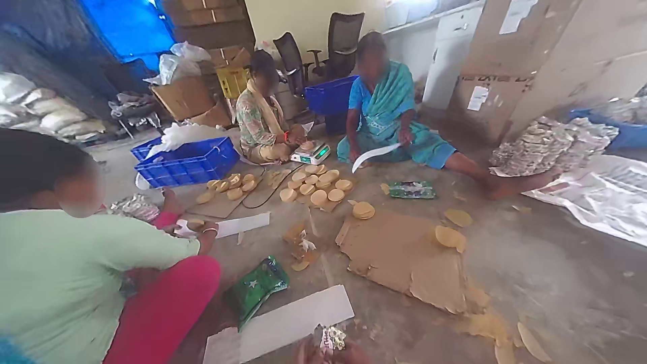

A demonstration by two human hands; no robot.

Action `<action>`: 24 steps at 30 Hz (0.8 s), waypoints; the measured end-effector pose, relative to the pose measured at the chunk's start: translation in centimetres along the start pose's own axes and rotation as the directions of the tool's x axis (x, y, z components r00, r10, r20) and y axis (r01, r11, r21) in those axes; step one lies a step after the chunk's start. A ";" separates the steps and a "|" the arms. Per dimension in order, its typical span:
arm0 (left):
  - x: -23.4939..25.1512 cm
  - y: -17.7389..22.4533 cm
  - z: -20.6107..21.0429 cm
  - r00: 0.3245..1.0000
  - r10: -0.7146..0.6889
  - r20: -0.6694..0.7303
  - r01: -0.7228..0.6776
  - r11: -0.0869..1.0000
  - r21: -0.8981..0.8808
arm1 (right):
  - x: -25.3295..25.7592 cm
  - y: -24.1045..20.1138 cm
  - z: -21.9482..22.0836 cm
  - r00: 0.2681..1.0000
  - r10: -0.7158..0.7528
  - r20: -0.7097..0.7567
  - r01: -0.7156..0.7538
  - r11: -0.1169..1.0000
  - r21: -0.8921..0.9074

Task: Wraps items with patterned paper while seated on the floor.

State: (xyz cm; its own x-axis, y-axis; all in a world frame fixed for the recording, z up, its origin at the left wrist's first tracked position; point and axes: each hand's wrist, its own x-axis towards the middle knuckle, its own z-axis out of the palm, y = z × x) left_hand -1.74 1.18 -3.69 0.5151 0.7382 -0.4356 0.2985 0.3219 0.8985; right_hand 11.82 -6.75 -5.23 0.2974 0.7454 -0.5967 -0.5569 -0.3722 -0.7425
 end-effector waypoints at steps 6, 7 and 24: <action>1.5 0.5 -0.3 0.981 -0.110 0.162 0.131 0.983 -0.130 | 1.2 1.6 -1.3 0.961 -0.278 0.015 0.277 0.959 0.055; 1.6 0.4 -0.3 0.983 -0.115 0.141 0.137 0.977 -0.162 | 1.0 1.5 -1.4 0.950 -0.313 0.024 0.312 0.949 0.036; 0.8 -0.6 -0.1 0.998 0.057 0.021 -0.054 0.993 -0.108 | 0.5 1.4 -1.8 0.894 -0.448 -0.002 0.444 0.887 -0.128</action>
State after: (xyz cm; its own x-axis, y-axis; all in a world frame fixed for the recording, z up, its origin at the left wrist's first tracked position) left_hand -1.60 1.68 -4.62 0.5480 0.7426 -0.3851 0.1816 0.3438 0.9213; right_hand 12.59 -7.86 -7.10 0.5168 0.8322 -0.2012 -0.2624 -0.0697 -0.9624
